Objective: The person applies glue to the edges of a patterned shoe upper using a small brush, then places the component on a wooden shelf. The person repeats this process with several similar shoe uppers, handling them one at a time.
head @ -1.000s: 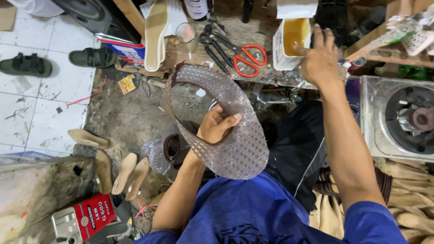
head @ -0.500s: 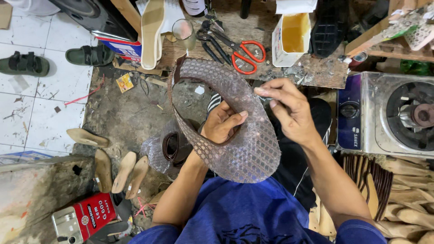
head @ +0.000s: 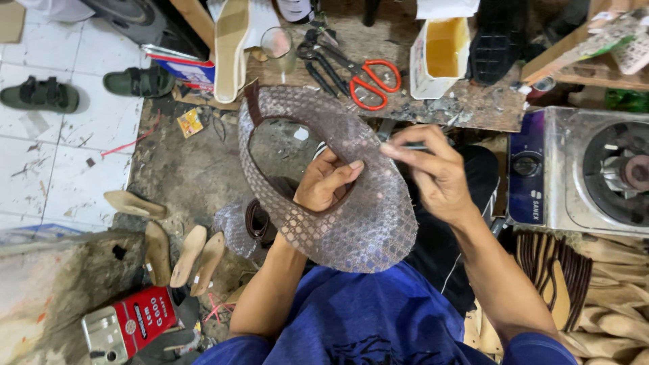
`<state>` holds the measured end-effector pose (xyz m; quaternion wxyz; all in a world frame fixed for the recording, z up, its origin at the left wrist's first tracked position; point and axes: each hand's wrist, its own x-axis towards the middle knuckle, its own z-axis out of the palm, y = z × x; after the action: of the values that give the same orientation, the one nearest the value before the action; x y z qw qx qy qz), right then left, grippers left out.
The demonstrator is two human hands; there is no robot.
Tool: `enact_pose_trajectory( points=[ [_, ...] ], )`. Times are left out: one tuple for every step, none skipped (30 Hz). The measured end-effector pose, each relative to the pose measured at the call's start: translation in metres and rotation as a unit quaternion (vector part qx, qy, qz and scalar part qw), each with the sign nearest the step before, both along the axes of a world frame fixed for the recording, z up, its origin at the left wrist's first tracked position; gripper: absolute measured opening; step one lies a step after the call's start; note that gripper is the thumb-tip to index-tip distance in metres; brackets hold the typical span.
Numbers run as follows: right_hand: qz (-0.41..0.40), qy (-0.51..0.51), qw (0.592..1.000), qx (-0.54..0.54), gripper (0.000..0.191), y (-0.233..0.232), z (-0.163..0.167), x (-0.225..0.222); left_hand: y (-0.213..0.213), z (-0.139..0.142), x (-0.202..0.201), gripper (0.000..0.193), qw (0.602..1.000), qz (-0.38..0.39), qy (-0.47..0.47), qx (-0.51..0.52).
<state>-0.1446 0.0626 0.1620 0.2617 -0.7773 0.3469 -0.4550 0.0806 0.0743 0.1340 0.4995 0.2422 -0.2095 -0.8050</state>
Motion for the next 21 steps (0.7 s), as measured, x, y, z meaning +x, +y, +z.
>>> enact_pose_trajectory(
  points=[
    [0.005, 0.009, 1.000, 0.001, 0.043, -0.002, 0.000, 0.000, -0.001, -0.001, -0.002, 0.029, 1.000, 0.006, 0.004, 0.003],
    [0.004, 0.006, 1.000, -0.005, 0.040, -0.001, 0.000, 0.001, -0.002, -0.003, -0.001, 0.028, 1.000, 0.014, 0.007, 0.007],
    [0.006, 0.002, 1.000, -0.012, 0.037, -0.002, 0.000, 0.001, -0.003, -0.005, 0.000, 0.026, 0.999, 0.033, 0.017, 0.001],
    [0.012, -0.004, 1.000, -0.018, 0.034, -0.001, 0.000, 0.001, -0.004, -0.008, 0.003, 0.025, 0.998, 0.055, 0.026, -0.005],
    [0.004, 0.001, 1.000, -0.029, 0.034, 0.000, 0.000, 0.001, -0.005, -0.010, 0.006, 0.024, 0.996, 0.078, 0.035, -0.011],
    [-0.004, 0.006, 0.999, -0.040, 0.034, -0.001, 0.000, 0.001, -0.006, -0.013, 0.009, 0.023, 0.996, 0.087, 0.028, -0.017],
    [-0.014, 0.011, 0.999, -0.050, 0.034, 0.000, 0.000, 0.000, -0.007, -0.016, 0.011, 0.023, 0.995, 0.093, 0.021, -0.022],
    [-0.015, 0.009, 0.999, -0.047, 0.034, -0.001, 0.000, 0.000, -0.007, -0.017, 0.010, 0.023, 0.995, 0.096, 0.015, -0.025],
    [-0.017, 0.008, 0.999, -0.041, 0.034, 0.000, 0.001, -0.001, -0.007, -0.019, 0.010, 0.023, 0.993, 0.110, -0.001, -0.032],
    [-0.019, 0.006, 0.999, -0.039, 0.033, -0.001, 0.001, -0.001, -0.008, -0.019, 0.007, 0.024, 0.991, 0.124, -0.018, -0.042],
    [0.022, -0.084, 0.995, 0.039, 0.033, -0.001, 0.002, -0.001, -0.009, -0.018, 0.006, 0.025, 0.988, 0.139, -0.035, -0.057],
    [0.065, -0.172, 0.976, 0.117, 0.035, 0.000, 0.003, 0.000, -0.009, -0.016, 0.003, 0.025, 0.980, 0.174, -0.049, -0.082],
    [0.108, -0.256, 0.941, 0.195, 0.038, 0.000, 0.004, 0.000, -0.008, -0.013, 0.001, 0.026, 0.970, 0.211, -0.064, -0.103],
    [0.100, -0.271, 0.927, 0.238, 0.044, 0.001, 0.006, 0.002, -0.006, -0.010, 0.000, 0.027, 0.958, 0.247, -0.079, -0.122],
    [0.090, -0.285, 0.913, 0.279, 0.053, 0.000, 0.007, 0.002, -0.005, -0.006, 0.001, 0.032, 0.970, 0.171, -0.120, -0.122],
    [0.080, -0.299, 0.896, 0.319, 0.064, -0.002, 0.008, 0.002, -0.002, -0.001, 0.006, 0.038, 0.975, 0.094, -0.160, -0.122],
    [0.051, -0.265, 0.913, 0.305, 0.061, -0.005, 0.008, 0.001, 0.001, 0.003, 0.011, 0.044, 0.973, 0.016, -0.199, -0.119],
    [0.022, -0.230, 0.928, 0.292, 0.058, -0.012, 0.007, -0.002, 0.003, 0.006, 0.012, 0.040, 0.977, -0.022, -0.187, -0.099],
    [-0.007, -0.194, 0.941, 0.276, 0.055, -0.019, 0.005, -0.005, 0.006, 0.008, 0.012, 0.037, 0.980, -0.060, -0.173, -0.081],
    [-0.048, -0.104, 0.977, 0.182, 0.051, -0.032, 0.002, -0.011, 0.008, 0.010, 0.014, 0.034, 0.980, -0.100, -0.160, -0.065],
    [-0.091, -0.011, 0.992, 0.086, 0.046, -0.047, -0.001, -0.019, 0.010, 0.011, 0.014, 0.032, 0.975, -0.094, -0.195, -0.045]
  ],
)
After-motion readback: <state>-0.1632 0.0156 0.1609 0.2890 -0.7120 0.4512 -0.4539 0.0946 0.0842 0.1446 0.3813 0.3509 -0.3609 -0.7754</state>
